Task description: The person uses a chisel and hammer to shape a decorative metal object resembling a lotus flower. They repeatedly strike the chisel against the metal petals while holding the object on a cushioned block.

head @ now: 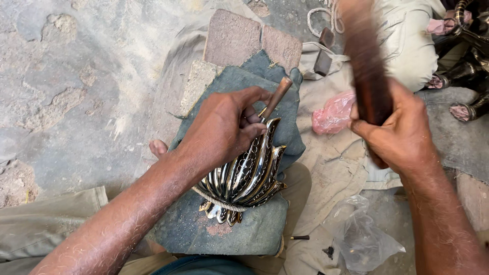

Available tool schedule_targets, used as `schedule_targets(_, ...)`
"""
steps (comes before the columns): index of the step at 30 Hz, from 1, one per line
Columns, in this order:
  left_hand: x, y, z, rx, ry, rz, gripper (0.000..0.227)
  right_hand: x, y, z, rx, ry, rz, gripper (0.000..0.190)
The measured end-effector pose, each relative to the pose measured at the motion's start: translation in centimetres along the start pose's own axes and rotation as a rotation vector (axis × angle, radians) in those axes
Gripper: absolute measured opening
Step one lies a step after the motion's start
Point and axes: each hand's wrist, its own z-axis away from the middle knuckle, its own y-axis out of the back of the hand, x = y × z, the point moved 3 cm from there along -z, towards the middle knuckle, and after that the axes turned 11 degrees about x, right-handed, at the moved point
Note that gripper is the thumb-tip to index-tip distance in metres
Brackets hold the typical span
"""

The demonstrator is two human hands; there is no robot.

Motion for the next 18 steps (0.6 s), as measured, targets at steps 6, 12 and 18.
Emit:
schedule_targets(6,-0.3,-0.2,-0.2,-0.023,0.09,-0.024,0.055,-1.0,-0.1,-0.9,-0.143,-0.118,0.209,0.035)
schedule_targets(12,-0.4,0.0,0.5,-0.001,0.101,-0.003,0.052,-2.7,-0.1,-1.1,-0.18,-0.02,0.218,0.04)
schedule_targets(18,-0.5,-0.1,0.9,0.013,0.167,-0.028,0.049,-4.0,0.3,-1.7,-0.206,0.05,0.211,0.051)
